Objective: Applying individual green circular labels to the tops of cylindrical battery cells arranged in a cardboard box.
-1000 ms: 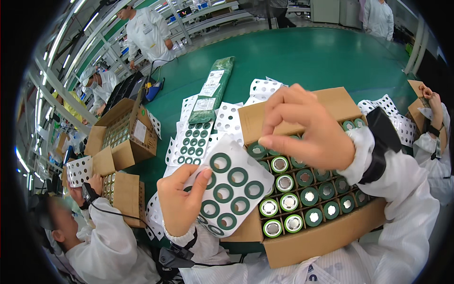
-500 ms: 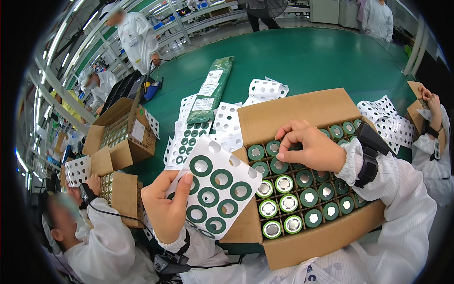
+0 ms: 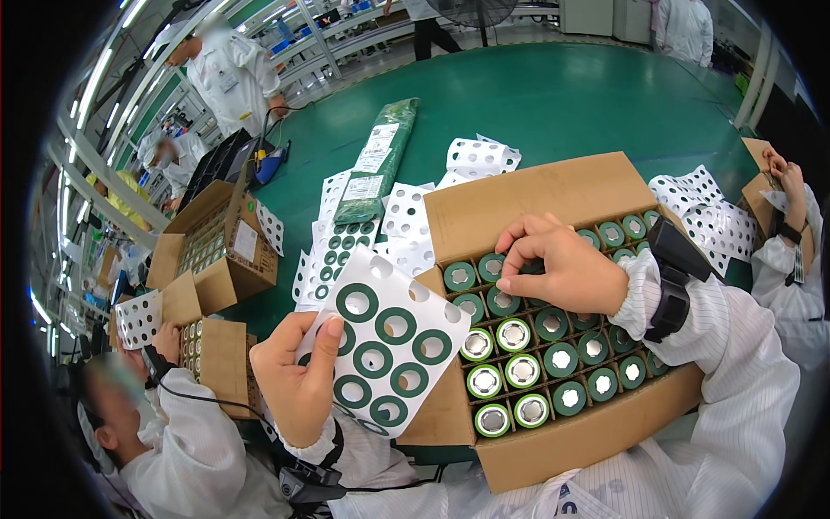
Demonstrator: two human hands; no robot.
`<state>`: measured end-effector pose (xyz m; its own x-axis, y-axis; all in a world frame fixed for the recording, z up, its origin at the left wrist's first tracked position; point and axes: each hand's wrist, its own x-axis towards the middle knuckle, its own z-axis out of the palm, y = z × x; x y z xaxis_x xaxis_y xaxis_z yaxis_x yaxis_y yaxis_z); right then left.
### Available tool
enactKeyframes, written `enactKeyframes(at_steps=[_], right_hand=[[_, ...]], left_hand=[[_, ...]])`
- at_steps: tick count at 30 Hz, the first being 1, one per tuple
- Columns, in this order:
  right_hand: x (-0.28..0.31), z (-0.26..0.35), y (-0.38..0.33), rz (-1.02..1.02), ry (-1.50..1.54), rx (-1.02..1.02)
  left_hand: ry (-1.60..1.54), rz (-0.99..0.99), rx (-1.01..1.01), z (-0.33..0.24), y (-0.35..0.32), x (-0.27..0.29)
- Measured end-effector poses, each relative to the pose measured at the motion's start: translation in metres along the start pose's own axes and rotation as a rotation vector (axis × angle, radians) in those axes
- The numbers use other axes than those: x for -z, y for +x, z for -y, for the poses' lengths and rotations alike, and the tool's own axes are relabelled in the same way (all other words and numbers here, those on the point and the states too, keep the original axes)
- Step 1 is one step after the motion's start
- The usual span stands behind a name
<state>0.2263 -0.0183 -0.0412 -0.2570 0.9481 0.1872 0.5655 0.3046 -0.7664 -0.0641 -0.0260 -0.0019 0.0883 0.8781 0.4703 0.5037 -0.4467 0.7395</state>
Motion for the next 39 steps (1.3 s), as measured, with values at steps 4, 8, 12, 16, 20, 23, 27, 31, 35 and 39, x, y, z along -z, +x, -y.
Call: enactKeyframes(at_steps=[4,8,12,16,20,23,27,31,35,39], right_hand=[[-0.001,-0.001,0.000,-0.011,-0.014,0.018],[-0.002,-0.001,0.000,-0.016,-0.039,0.001],[-0.002,-0.001,0.000,-0.026,-0.042,0.038],[-0.003,-0.002,-0.001,-0.042,-0.060,0.058],[-0.004,-0.002,-0.001,-0.055,-0.096,0.053],[-0.004,-0.001,-0.002,-0.045,-0.135,0.057],[-0.008,0.005,-0.006,-0.086,-0.213,0.124],[-0.012,0.010,-0.009,-0.196,-0.543,0.364],[-0.007,0.017,-0.009,-0.094,-0.791,0.508],[-0.002,0.030,-0.021,0.040,-0.886,0.609]], left_hand=[[0.005,0.008,0.005,0.001,0.000,0.000],[-0.014,0.000,0.004,0.001,0.000,-0.001],[-0.004,0.002,0.001,0.000,0.000,-0.001],[-0.003,0.001,-0.004,0.000,0.000,-0.001],[0.005,0.002,-0.002,0.001,0.000,-0.001],[-0.004,0.005,0.000,0.001,0.000,-0.001],[0.006,0.010,-0.002,-0.002,0.000,-0.001],[0.004,0.012,0.017,-0.004,0.000,0.000],[-0.001,0.007,0.010,-0.004,-0.001,0.001],[-0.004,0.000,-0.006,-0.002,-0.001,0.003]])
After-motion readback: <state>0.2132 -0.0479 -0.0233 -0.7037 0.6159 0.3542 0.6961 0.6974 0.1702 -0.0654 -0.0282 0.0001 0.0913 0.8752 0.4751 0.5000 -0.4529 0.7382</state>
